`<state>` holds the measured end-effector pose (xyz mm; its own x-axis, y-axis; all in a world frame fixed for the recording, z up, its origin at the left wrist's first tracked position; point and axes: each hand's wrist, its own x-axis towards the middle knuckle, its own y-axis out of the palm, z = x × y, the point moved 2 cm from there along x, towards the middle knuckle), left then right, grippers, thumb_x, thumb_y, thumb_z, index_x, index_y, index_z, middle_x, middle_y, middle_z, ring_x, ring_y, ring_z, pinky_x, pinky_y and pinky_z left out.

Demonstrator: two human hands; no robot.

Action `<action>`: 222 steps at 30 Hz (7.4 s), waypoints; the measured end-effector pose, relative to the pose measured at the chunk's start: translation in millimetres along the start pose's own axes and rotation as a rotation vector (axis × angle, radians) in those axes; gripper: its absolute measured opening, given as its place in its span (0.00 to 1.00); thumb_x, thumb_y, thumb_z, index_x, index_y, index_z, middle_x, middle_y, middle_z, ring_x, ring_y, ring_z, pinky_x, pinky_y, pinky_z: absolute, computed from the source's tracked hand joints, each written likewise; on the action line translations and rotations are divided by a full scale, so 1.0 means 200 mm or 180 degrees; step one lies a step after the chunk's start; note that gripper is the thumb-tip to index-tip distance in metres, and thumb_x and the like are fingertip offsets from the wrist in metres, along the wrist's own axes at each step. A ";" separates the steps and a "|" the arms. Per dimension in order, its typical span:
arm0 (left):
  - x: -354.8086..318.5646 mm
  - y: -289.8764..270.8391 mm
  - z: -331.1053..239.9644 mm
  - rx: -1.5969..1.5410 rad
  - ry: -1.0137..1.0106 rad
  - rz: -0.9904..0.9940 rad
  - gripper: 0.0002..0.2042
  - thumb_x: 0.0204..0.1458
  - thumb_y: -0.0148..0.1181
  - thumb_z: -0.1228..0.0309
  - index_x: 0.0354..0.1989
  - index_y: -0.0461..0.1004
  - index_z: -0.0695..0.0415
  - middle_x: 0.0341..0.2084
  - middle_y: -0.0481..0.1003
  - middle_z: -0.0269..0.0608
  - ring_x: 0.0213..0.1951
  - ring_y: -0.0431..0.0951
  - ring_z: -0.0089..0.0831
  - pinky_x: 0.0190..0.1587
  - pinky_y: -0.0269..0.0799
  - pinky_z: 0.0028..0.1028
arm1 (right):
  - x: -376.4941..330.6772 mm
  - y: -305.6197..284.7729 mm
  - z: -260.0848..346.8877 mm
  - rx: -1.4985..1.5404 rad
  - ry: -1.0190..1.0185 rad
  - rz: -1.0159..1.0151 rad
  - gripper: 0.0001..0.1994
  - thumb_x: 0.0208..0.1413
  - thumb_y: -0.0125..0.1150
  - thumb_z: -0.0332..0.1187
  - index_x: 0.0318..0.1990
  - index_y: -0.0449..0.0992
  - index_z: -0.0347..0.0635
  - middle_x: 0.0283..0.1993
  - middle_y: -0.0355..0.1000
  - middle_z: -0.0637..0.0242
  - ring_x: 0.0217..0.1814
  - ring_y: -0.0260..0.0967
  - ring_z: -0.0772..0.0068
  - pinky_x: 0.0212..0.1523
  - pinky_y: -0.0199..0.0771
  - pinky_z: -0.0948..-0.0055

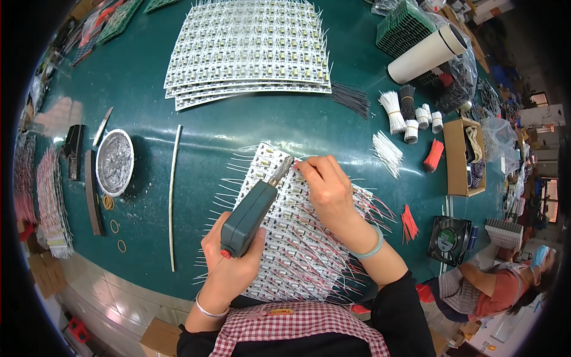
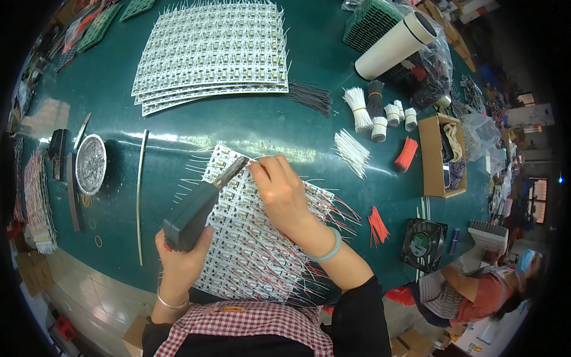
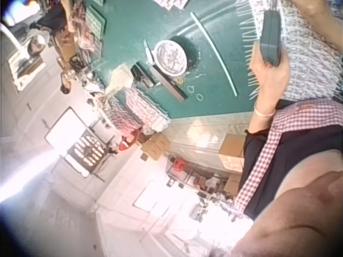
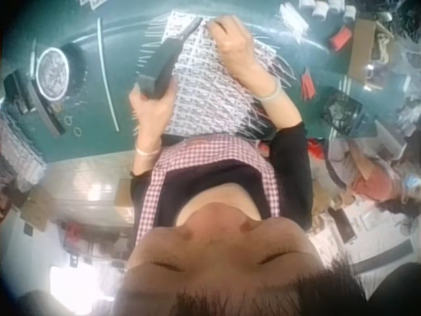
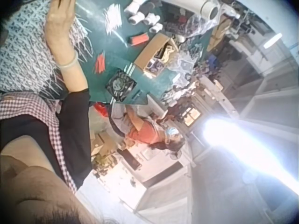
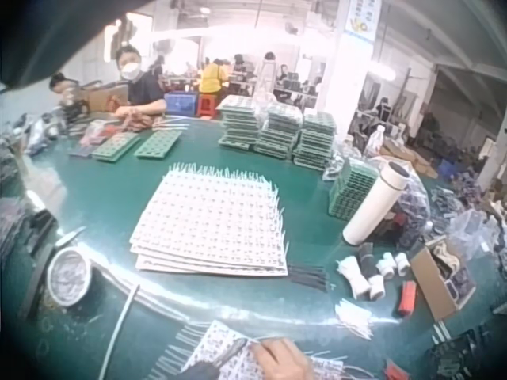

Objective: The person uses a soldering iron to attach wires to a grid of LED modules on a workbench. They repeatedly pick up individual wires, place them onto the circuit board, and apply heat to secure the connections. The person works methodically across the board, handling the components one at a time.

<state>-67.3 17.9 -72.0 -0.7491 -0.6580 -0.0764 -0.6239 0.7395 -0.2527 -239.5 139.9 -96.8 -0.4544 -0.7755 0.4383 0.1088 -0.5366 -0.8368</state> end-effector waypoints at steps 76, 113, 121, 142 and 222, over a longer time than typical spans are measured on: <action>-0.10 -0.05 0.00 0.0002 -0.0159 -0.0097 0.06 0.47 0.66 0.79 0.29 0.74 0.64 0.21 0.73 0.36 0.22 0.70 0.20 0.25 0.66 0.24 | -0.05 0.00 0.07 0.0121 0.0103 0.0009 0.12 0.44 0.62 0.20 0.39 0.77 0.32 0.37 0.69 0.60 0.39 0.68 0.61 0.34 0.72 0.67; -0.16 -0.17 -0.01 0.0519 0.0273 -0.0751 0.11 0.47 0.68 0.80 0.40 0.76 0.65 0.32 0.77 0.36 0.31 0.74 0.21 0.32 0.72 0.23 | -0.06 0.01 0.05 0.0105 0.0066 -0.0086 0.11 0.43 0.62 0.19 0.38 0.77 0.33 0.37 0.68 0.60 0.38 0.67 0.61 0.33 0.71 0.67; -0.07 -0.78 -0.08 0.0573 0.0329 -0.3023 0.12 0.53 0.63 0.78 0.45 0.77 0.71 0.32 0.78 0.43 0.19 0.66 0.17 0.19 0.56 0.19 | -0.05 0.01 0.06 0.0121 -0.0011 -0.0095 0.13 0.41 0.61 0.18 0.39 0.76 0.33 0.37 0.68 0.59 0.39 0.68 0.61 0.33 0.72 0.67; -0.22 -0.18 -0.02 -0.0248 -0.0168 -0.0301 0.10 0.45 0.68 0.82 0.36 0.77 0.67 0.29 0.78 0.36 0.30 0.75 0.19 0.33 0.70 0.21 | -0.12 -0.01 0.16 0.0314 0.0159 -0.0022 0.14 0.43 0.60 0.18 0.41 0.77 0.32 0.37 0.69 0.59 0.38 0.68 0.60 0.38 0.71 0.66; -0.26 -0.17 0.04 0.0031 -0.0181 -0.0157 0.05 0.46 0.65 0.81 0.27 0.74 0.63 0.21 0.71 0.35 0.22 0.67 0.19 0.25 0.63 0.24 | -0.16 0.00 0.26 0.0169 0.0179 -0.0016 0.13 0.42 0.61 0.17 0.39 0.78 0.31 0.36 0.68 0.60 0.38 0.67 0.61 0.34 0.71 0.68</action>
<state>-5.9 26.3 -67.2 -0.7034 -0.7009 -0.1182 -0.6573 0.7047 -0.2670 -179.3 148.6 -94.2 -0.5038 -0.7537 0.4220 0.1526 -0.5585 -0.8154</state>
